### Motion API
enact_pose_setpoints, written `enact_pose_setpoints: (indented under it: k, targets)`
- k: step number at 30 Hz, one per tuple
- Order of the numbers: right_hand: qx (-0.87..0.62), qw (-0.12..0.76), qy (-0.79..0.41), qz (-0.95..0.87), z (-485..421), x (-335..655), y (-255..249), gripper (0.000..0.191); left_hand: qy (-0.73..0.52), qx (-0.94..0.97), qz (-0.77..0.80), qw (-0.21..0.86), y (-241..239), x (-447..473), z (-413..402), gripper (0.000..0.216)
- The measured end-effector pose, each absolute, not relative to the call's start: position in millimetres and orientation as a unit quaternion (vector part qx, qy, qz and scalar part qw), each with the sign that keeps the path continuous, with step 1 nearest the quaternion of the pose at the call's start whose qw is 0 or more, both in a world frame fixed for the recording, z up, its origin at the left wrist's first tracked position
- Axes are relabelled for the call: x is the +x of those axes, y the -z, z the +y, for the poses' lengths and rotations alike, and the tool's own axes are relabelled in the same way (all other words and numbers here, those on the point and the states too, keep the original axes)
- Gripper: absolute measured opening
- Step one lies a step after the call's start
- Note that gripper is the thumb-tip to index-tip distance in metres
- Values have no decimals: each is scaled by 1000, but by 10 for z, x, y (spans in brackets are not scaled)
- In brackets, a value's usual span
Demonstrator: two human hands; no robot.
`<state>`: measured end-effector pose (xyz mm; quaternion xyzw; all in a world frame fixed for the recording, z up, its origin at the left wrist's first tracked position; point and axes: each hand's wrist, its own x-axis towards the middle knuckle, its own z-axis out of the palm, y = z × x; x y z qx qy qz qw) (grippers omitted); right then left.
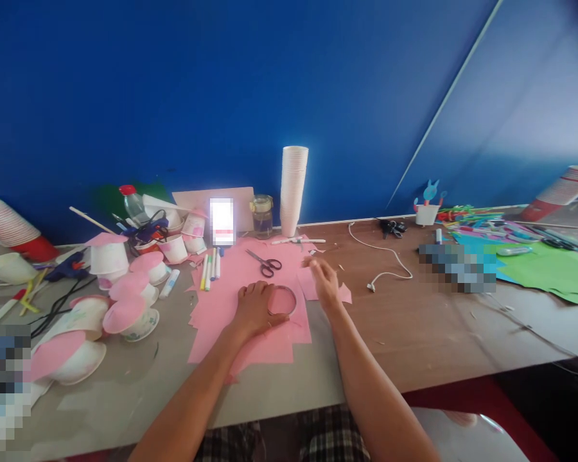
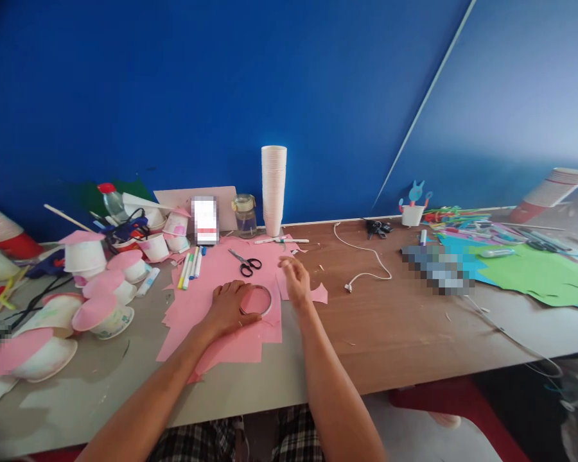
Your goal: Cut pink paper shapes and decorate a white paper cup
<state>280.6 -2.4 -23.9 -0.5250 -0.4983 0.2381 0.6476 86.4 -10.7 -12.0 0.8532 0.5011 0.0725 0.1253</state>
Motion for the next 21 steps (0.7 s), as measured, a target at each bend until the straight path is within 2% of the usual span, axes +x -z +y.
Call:
enact_pose_setpoints:
  k: [2, 4, 6, 10, 13, 16, 21]
  targets:
    - [-490, 509, -217, -673, -92, 2687, 247, 37, -75, 854, 501, 123, 112, 862, -126, 62]
    - [-469, 397, -186, -766, -139, 2603, 308, 48, -77, 858, 493, 122, 112, 861, -140, 61]
    - [-474, 344, -154, -796, -148, 2559, 397, 55, -73, 858, 496, 114, 119, 859, -145, 64]
    - [-460, 379, -131, -792, -93, 2563, 493, 40, -89, 858, 492, 119, 133, 850, -144, 62]
    - [-537, 403, -175, -720, -67, 2604, 444, 33, -89, 860, 487, 123, 132, 844, -140, 67]
    - [-612, 388, -257, -639, -62, 2641, 366, 34, -74, 863, 484, 121, 138, 841, -126, 67]
    - [-636, 378, -259, -621, -24, 2672, 359, 35, -70, 861, 492, 111, 163, 853, -82, 64]
